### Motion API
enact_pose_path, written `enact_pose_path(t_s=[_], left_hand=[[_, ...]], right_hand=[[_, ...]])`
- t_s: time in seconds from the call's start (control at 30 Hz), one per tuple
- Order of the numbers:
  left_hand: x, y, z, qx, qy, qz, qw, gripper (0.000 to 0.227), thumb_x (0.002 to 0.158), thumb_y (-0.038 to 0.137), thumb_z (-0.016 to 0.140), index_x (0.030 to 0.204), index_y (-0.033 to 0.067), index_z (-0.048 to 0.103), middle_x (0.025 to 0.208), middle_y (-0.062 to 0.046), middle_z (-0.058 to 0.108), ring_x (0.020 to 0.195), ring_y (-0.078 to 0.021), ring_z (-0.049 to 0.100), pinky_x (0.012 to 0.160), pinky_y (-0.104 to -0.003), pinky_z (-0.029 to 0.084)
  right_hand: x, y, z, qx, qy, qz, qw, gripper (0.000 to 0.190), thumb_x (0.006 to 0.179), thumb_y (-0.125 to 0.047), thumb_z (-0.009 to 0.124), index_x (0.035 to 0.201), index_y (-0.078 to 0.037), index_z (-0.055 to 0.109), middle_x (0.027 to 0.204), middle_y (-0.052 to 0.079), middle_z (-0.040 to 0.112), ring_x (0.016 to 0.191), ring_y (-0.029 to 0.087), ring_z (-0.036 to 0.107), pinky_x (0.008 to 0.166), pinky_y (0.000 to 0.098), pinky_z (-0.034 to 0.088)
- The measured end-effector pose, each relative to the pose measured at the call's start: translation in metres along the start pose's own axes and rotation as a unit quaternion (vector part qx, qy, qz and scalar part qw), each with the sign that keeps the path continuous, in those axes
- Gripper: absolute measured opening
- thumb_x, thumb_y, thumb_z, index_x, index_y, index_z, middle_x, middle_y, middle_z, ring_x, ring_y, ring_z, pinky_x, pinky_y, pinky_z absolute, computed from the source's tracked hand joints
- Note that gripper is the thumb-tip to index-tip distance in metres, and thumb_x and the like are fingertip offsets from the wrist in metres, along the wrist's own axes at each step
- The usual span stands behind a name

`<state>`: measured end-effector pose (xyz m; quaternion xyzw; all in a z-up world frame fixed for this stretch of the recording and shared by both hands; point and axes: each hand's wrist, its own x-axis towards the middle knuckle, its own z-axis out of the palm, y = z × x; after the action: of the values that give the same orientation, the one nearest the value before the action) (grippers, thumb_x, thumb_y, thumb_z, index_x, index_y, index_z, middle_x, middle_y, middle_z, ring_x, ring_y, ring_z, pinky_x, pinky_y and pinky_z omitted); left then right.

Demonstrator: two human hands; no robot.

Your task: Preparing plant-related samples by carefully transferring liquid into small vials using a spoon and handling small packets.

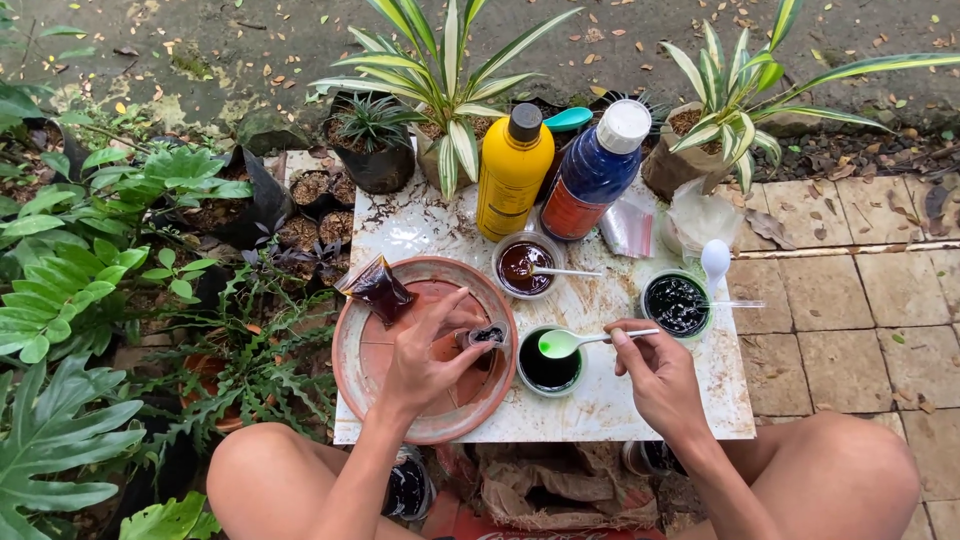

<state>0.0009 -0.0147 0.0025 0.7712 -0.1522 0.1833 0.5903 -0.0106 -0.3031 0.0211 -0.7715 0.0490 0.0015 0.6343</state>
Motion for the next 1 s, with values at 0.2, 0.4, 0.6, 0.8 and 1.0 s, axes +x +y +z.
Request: enact_pose_path(t_s=[0.2,0.4,0.6,0.8,1.0], left_hand=[[-0.001,-0.003,-0.003,0.001,-0.011,0.008,1.000,0.071,0.075,0.004,0.088,0.140,-0.0016,0.058,0.098,-0.009,0.079,0.091,-0.0231,0.077,0.083,-0.035,0.064],[-0.002,-0.004,-0.009,-0.015,-0.037,-0.009,0.999,0.072,0.077,0.002,0.086,0.142,0.0001,0.056,0.100,-0.009,0.079,0.093,-0.0236,0.077,0.087,-0.036,0.064],[-0.002,-0.009,-0.012,-0.026,-0.053,-0.010,0.998,0.073,0.078,0.001,0.085,0.144,0.0003,0.054,0.103,-0.011,0.078,0.095,-0.0245,0.076,0.089,-0.037,0.063],[-0.001,-0.007,-0.013,-0.018,-0.059,-0.012,0.998,0.073,0.078,0.004,0.085,0.144,0.0019,0.054,0.103,-0.011,0.078,0.095,-0.0248,0.077,0.089,-0.038,0.063],[-0.001,-0.006,-0.012,-0.016,-0.067,-0.021,0.997,0.075,0.077,0.004,0.086,0.145,0.0036,0.054,0.104,-0.009,0.078,0.096,-0.0241,0.077,0.091,-0.036,0.062]], right_hand=[[-0.005,-0.008,0.004,-0.036,-0.019,0.019,0.999,0.017,0.101,-0.008,0.061,0.108,-0.003,0.076,0.066,0.009,0.061,0.056,0.013,0.054,0.061,0.0296,0.049],[-0.005,-0.008,0.011,-0.050,-0.030,0.039,0.998,0.017,0.103,-0.009,0.059,0.109,-0.007,0.075,0.063,0.008,0.061,0.057,0.012,0.049,0.059,0.0278,0.045],[-0.002,0.011,0.010,-0.045,-0.029,0.055,0.997,0.018,0.102,-0.008,0.060,0.111,-0.008,0.076,0.078,0.012,0.070,0.061,0.016,0.058,0.062,0.0282,0.047],[0.001,0.001,0.013,-0.067,-0.036,0.065,0.995,0.018,0.103,-0.011,0.060,0.111,-0.010,0.075,0.063,0.008,0.061,0.055,0.012,0.047,0.055,0.0256,0.041],[0.001,-0.001,0.012,-0.069,-0.030,0.077,0.994,0.018,0.102,-0.010,0.060,0.109,-0.012,0.076,0.061,0.008,0.060,0.054,0.012,0.045,0.054,0.0256,0.040]])
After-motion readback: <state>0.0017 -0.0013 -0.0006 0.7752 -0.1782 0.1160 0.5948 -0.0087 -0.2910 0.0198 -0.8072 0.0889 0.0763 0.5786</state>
